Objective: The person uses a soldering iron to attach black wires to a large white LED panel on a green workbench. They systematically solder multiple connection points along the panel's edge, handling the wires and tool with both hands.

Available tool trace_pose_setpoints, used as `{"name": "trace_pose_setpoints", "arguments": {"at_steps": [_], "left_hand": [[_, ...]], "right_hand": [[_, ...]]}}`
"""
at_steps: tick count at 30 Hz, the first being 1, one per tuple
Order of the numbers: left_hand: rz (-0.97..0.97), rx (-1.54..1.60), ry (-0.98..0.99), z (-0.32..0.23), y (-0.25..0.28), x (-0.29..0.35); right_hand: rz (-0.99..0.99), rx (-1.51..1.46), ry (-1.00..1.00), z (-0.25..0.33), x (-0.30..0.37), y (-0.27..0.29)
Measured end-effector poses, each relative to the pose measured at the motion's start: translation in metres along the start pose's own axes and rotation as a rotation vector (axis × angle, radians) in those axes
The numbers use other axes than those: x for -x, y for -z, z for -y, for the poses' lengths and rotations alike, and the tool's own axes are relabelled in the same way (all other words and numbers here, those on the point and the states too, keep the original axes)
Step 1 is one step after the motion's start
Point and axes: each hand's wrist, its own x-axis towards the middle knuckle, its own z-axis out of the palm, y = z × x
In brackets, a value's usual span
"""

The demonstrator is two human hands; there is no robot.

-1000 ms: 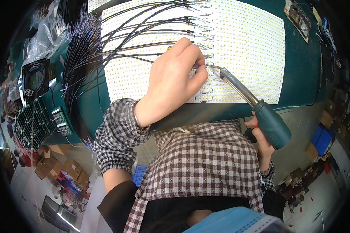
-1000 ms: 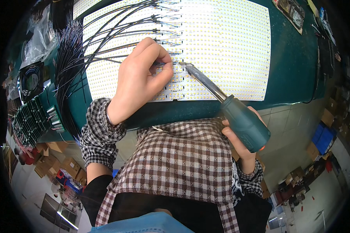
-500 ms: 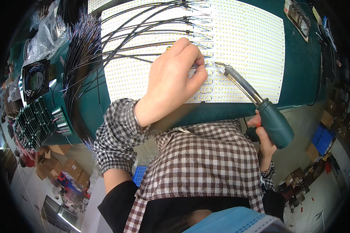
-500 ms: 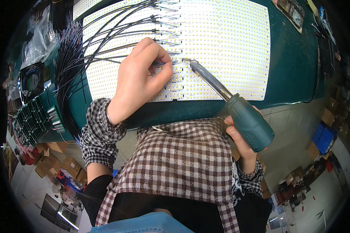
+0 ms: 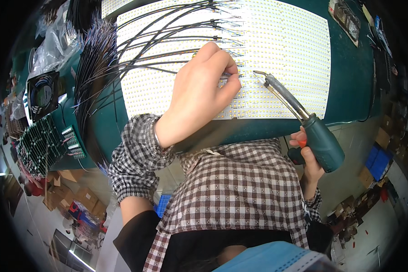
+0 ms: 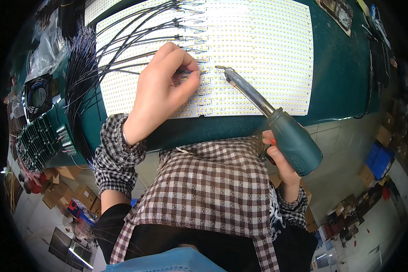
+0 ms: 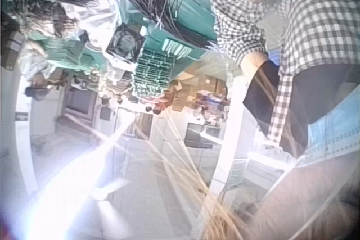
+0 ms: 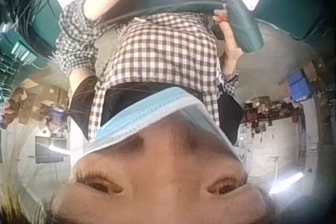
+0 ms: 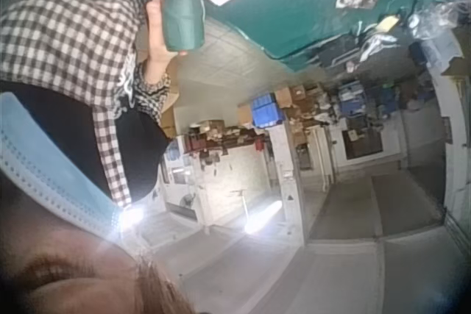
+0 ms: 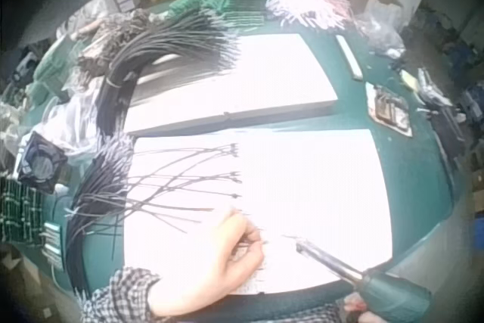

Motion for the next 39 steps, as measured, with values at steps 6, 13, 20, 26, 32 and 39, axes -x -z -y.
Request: {"name": "trace_pose_setpoints", "arguments": {"at_steps": [6, 13, 20, 26, 32, 39], "left_hand": [[-0.052, -0.009, -0.028, 0.004, -0.006, 0.003], [-0.047, -0.024, -0.026, 0.003, -0.007, 0.004], [-0.044, -0.019, -0.011, 0.002, -0.006, 0.004], [-0.044, -0.028, -0.023, 0.002, -0.006, 0.003], [-0.046, -0.024, -0.023, 0.001, -0.005, 0.004], [-0.038, -0.026, -0.028, 0.002, -0.005, 0.003]], "right_hand": [[0.021, 0.004, 0.028, 0.0, -0.001, 0.0], [0.002, 0.015, -0.01, 0.001, 0.001, -0.001], [0.008, 0.018, 0.011, -0.004, 0.002, 0.0], [0.016, 0.037, 0.016, -0.005, 0.002, -0.001], [0.062, 0.137, 0.064, -0.019, 0.005, 0.011], [0.092, 0.25, 0.134, -0.023, 0.003, 0.014]]}}
